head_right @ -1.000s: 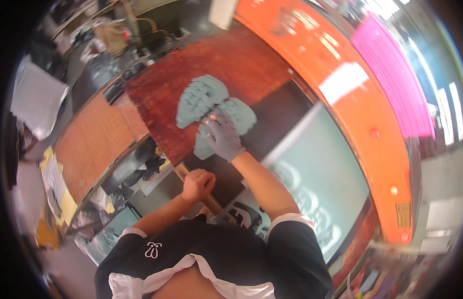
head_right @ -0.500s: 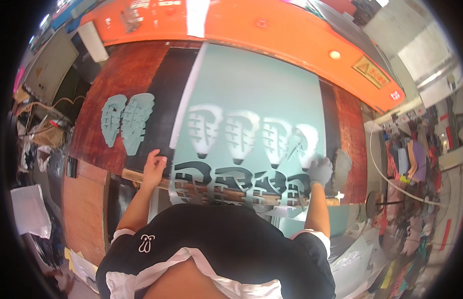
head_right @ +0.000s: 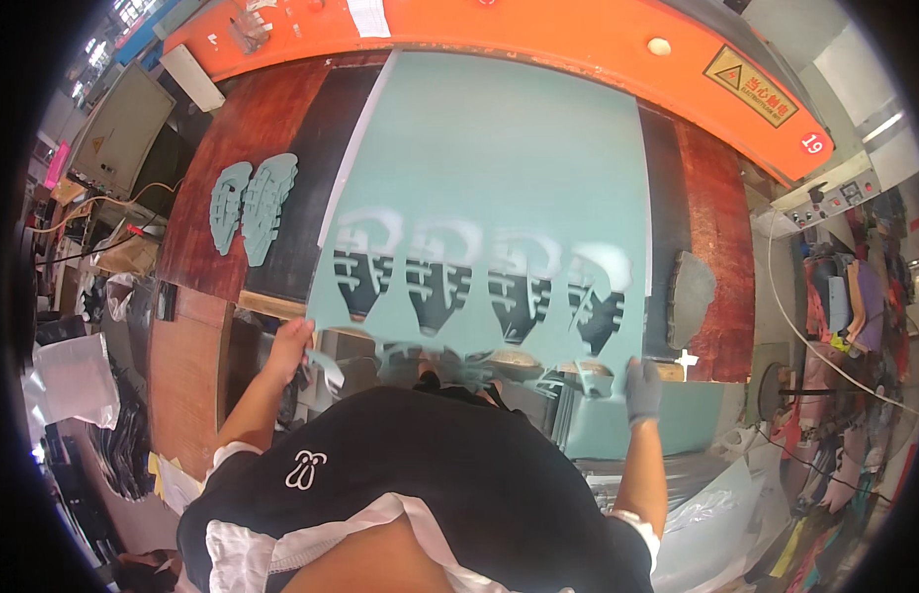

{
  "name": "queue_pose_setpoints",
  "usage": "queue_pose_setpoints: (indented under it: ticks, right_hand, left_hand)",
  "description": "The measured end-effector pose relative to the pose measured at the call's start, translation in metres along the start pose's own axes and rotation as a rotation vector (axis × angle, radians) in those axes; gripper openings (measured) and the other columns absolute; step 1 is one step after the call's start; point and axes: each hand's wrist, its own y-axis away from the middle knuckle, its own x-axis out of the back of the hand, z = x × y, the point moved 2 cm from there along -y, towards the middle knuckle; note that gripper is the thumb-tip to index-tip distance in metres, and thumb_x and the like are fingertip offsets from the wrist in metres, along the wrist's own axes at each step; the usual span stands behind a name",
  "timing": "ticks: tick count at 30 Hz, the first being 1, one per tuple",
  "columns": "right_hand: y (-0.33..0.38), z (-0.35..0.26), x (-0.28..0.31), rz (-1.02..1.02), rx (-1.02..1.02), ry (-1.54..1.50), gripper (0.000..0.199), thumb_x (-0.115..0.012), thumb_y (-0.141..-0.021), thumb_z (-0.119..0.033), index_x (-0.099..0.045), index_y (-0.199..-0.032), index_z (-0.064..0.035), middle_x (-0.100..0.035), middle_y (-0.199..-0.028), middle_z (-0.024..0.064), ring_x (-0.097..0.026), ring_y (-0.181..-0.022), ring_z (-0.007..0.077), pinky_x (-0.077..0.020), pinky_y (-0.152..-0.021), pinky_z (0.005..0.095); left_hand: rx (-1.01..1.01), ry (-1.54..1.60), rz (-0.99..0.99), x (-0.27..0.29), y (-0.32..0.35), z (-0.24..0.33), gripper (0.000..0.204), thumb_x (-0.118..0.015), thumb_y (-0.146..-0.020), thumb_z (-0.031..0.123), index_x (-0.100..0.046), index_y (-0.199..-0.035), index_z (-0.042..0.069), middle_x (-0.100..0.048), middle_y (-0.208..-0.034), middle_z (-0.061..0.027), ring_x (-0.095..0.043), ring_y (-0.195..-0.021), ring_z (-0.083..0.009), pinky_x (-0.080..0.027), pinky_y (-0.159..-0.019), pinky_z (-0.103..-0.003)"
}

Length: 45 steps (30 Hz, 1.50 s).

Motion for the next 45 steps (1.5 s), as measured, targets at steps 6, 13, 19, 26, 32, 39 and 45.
queue_pose_setpoints:
  ticks: [6,13,19,26,32,39,45]
  right_hand:
    - [0.033,0.027,0.002,-0.019,0.186,0.047,0.026,-0.056,-0.090,-0.027,-0.057,-0.084,-0.0012,-0.056,-0.071,0.0086,-0.049,-0.069,0.0160,-0.0427,-0.066,0.0327]
    - [-0.058,-0.040,0.013,0.036,0.202,-0.079,0.029,-0.054,-0.090,-0.030,-0.058,-0.090,-0.0016,-0.056,-0.076,0.0052,-0.052,-0.070,0.0148,-0.0436,-0.063,0.0324]
    - [-0.109,-0.040,-0.033,0.114,0.234,-0.116,0.019,-0.057,-0.089,-0.022,-0.056,-0.082,-0.0048,-0.050,-0.065,-0.0018,-0.045,-0.062,0.0085,-0.0387,-0.057,0.0253]
    - [-0.103,-0.059,-0.033,0.094,0.317,-0.360,0.013,-0.057,-0.088,-0.016,-0.054,-0.080,-0.0065,-0.052,-0.073,-0.0035,-0.044,-0.067,0.0060,-0.0390,-0.061,0.0225]
    - [-0.125,-0.094,-0.038,0.218,0.190,0.171,0.019,-0.052,-0.087,-0.021,-0.055,-0.078,-0.0040,-0.057,-0.061,0.0070,-0.057,-0.057,0.0179,-0.0453,-0.055,0.0332]
    - [-0.119,-0.109,-0.044,0.315,0.190,0.534,0.029,-0.048,-0.088,-0.033,-0.054,-0.086,-0.0048,-0.063,-0.082,0.0211,-0.060,-0.081,0.0415,-0.0458,-0.069,0.0498]
    - [-0.119,-0.106,-0.023,0.280,0.247,0.575,0.032,-0.051,-0.087,-0.038,-0.055,-0.094,-0.0066,-0.063,-0.088,0.0205,-0.061,-0.084,0.0406,-0.0471,-0.074,0.0486]
  left_hand:
    - [-0.191,-0.104,-0.007,0.002,0.022,-0.040,0.019,-0.054,-0.093,0.022,-0.054,-0.081,0.006,-0.053,-0.067,0.0020,-0.048,-0.062,-0.0057,-0.039,-0.056,-0.020]
    - [-0.317,-0.020,0.110,-0.002,-0.058,0.025,0.047,-0.058,-0.090,0.026,-0.041,-0.128,0.003,-0.058,-0.091,-0.0020,-0.053,-0.075,-0.0081,-0.043,-0.061,-0.022]
    - [-0.257,-0.162,0.318,-0.032,-0.125,0.061,0.024,-0.058,-0.088,0.025,-0.059,-0.081,0.002,-0.059,-0.068,-0.0032,-0.055,-0.061,-0.0115,-0.045,-0.058,-0.029]
    - [-0.183,-0.091,0.244,-0.025,-0.122,0.067,0.018,-0.058,-0.088,0.020,-0.062,-0.086,0.003,-0.062,-0.071,-0.0038,-0.055,-0.065,-0.0098,-0.045,-0.059,-0.026]
    - [-0.384,-0.526,0.265,-0.034,-0.169,0.117,0.027,-0.055,-0.087,0.029,-0.058,-0.104,0.007,-0.066,-0.087,-0.0116,-0.062,-0.085,-0.0269,-0.049,-0.074,-0.041]
    - [-0.431,-0.870,0.418,-0.034,-0.182,0.105,0.021,-0.051,-0.088,0.030,-0.054,-0.100,0.013,-0.065,-0.090,-0.0172,-0.061,-0.086,-0.0389,-0.047,-0.074,-0.050]
    - [-0.491,-0.965,0.438,-0.036,-0.179,0.112,0.022,-0.051,-0.088,0.031,-0.053,-0.100,0.012,-0.064,-0.086,-0.0179,-0.061,-0.082,-0.0407,-0.047,-0.070,-0.051]
